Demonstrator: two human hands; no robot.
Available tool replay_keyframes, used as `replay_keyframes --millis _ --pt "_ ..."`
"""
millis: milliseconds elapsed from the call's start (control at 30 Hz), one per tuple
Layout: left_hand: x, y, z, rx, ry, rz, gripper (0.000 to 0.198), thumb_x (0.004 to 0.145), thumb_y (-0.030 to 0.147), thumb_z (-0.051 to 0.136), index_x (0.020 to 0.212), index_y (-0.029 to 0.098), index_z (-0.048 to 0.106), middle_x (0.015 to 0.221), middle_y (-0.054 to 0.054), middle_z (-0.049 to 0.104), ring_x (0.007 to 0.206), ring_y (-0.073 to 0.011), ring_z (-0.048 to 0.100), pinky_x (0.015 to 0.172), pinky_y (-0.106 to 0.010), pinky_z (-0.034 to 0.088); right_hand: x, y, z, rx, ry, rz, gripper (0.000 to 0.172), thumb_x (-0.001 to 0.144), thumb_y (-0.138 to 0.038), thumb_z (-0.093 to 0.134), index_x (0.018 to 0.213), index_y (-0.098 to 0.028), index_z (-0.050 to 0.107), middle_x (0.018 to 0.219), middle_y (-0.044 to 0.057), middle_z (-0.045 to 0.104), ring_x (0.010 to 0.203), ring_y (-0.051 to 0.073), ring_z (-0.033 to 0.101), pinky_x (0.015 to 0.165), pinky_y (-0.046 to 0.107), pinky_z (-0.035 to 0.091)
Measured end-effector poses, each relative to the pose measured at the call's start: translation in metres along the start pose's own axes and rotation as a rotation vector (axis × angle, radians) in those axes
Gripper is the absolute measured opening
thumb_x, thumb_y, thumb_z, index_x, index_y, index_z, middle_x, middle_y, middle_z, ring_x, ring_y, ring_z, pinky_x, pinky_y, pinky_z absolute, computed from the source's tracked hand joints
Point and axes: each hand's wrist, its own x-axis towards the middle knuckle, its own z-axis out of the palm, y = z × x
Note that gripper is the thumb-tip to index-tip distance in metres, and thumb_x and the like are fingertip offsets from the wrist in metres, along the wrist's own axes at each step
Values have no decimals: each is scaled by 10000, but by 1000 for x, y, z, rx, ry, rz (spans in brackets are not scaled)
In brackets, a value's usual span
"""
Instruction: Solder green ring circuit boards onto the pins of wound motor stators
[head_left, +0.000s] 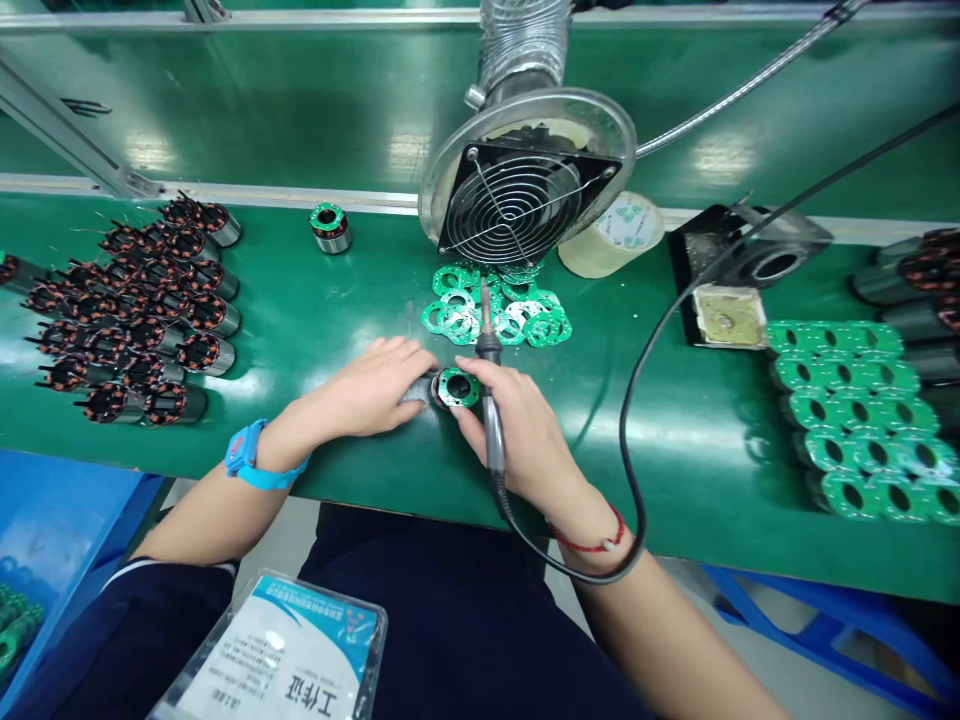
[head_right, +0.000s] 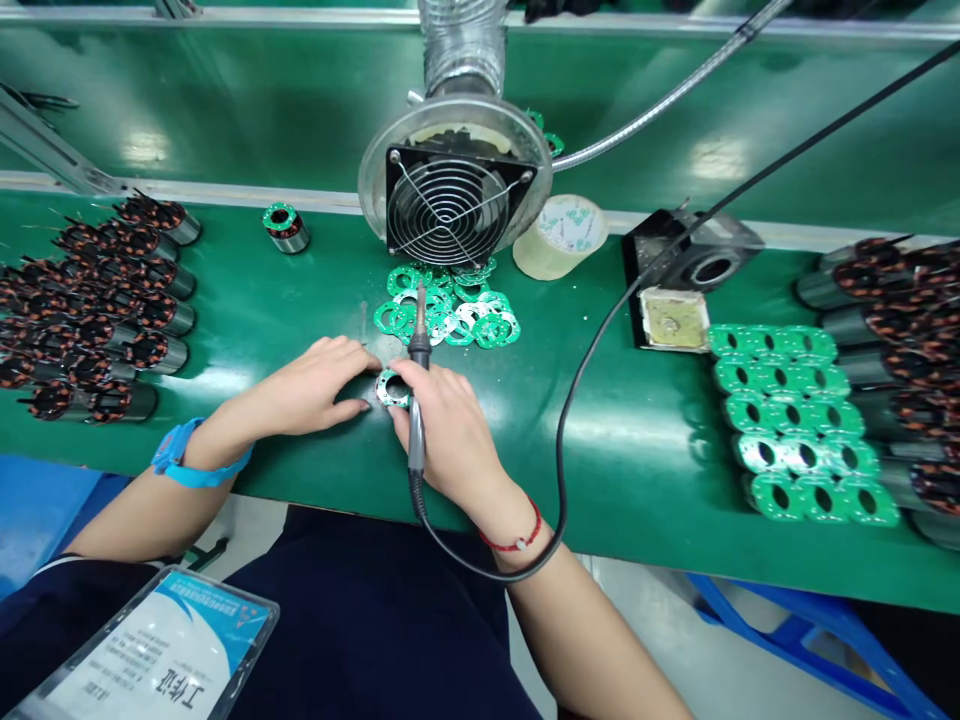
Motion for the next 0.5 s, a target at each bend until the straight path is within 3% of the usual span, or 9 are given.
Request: replay_keyframes --millis 33,100,233,367,500 --pt "0 -2 -3 -14 4 -17 170 895 210 530 1039 147 594 1002 -93 641 960 -241 576 891 -414 451 2 1 1 -23 14 7 405 909 -229 578 1299 -222 472 1125 105 681 929 270 644 786 425 534" --pt "1 -3 -6 -112 69 -41 105 906 175 491 878 160 591 869 -53 628 849 -193 569 817 -351 448 5 2 6 -55 56 21 386 911 -290 600 1274 -213 492 1070 105 684 879 273 632 744 418 530" --pt "9 2 2 -480 231 -94 52 869 150 545 831 160 579 809 -7 608 735 -125 548 702 -261 433 4 3 13 -49 124 -8 468 903 -350 633 1317 -233 448 1144 118 684 899 282 633 734 428 524" --pt "16 8 11 -761 226 -210 64 844 185 588 791 153 573 731 20 583 652 -96 508 627 -232 411 1 0 12 25 177 -140 537 900 -243 616 1376 -291 370 1329 110 633 1154 293 616 865 475 508" --pt "17 9 12 -916 211 -281 78 814 195 592 757 147 571 680 30 551 623 -86 475 610 -228 392 0 -3 6 6 174 -113 434 902 -182 590 1304 -287 465 1163 66 726 1051 266 671 840 451 514"
